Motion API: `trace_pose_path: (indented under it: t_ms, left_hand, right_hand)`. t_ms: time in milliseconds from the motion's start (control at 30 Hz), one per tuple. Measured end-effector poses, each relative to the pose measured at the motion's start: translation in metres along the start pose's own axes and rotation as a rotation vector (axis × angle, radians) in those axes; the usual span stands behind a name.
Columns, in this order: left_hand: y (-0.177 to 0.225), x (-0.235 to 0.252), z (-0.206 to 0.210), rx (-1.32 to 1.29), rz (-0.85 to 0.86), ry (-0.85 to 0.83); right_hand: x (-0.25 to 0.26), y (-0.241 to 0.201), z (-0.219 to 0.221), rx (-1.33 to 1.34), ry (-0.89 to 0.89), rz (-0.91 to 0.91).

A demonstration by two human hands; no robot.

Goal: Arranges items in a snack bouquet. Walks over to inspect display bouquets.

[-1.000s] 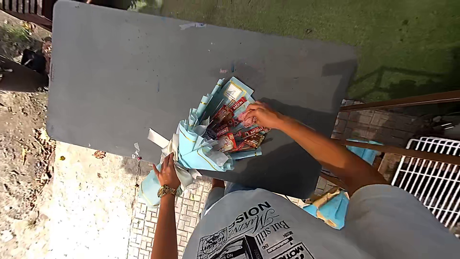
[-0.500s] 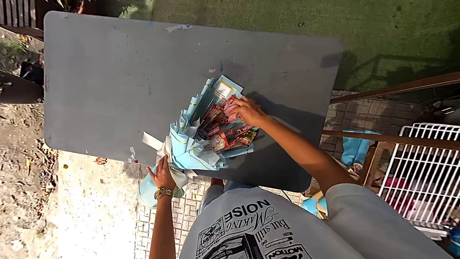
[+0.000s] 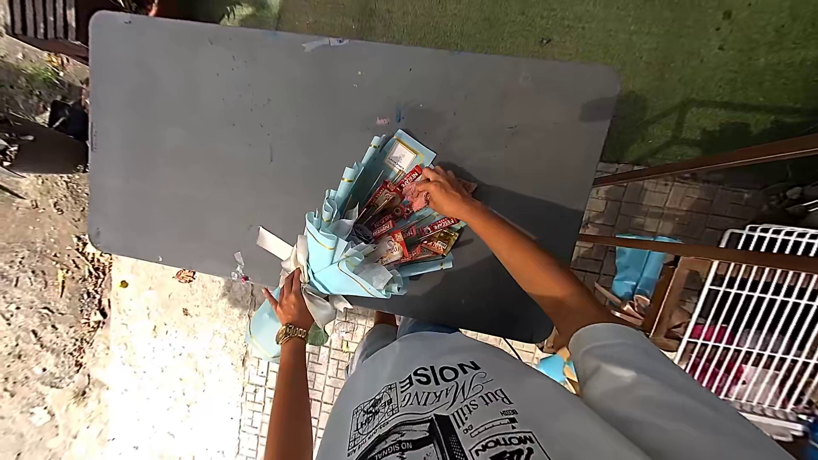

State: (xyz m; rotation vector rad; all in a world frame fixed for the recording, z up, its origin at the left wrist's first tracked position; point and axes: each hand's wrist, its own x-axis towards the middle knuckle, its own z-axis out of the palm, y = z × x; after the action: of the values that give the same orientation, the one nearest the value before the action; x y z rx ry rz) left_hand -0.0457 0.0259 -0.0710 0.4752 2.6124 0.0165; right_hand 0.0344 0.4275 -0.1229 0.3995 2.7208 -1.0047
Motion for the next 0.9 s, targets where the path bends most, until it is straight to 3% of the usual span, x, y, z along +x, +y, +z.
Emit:
trace_pose_path:
  t_ms: [167,267,333,400,467,533,767,900]
  left_hand:
    - [-0.002,0.001,-0.006,0.007,-0.004,-0.056]
    - [-0.001,0.003,-0.007,-0.017,-0.028,-0.076]
    - [-0.002,0.001,-0.005,-0.058,-0.034,-0.070]
    - [-0.002,0.000,-0.004,-0.081,-0.031,-0.057]
    - [-0.001,-0.001,-0.003,-0.097,-0.019,-0.054]
    - [0.001,0.000,-0.004,-0.095,-0.019,-0.068]
    - [0.001,0.002,-0.001,-0.082,-0.025,-0.072]
    - [0.003,0.002,-0.002,-0.092,-0.028,-0.068]
  right_hand:
    - [0.011,0.033,-0.022,0.035,0.275,0.379]
    - [-0.006,0.023,-0.032,0.244,0.452,0.319]
    - [-0.030,0.003,-0.025,0.344,0.389,0.130]
    - [-0.046,-0.006,-0.006,0.320,0.202,-0.026]
    - [-0.052,0.000,0.013,0.140,-0.004,-0.050]
    - [-0.053,0.011,0.020,-0.015,-0.061,-0.019]
    - [-0.060,0.050,-0.031,-0.086,0.216,0.398]
    - [-0.078,0.025,-0.040,0.171,0.515,0.420]
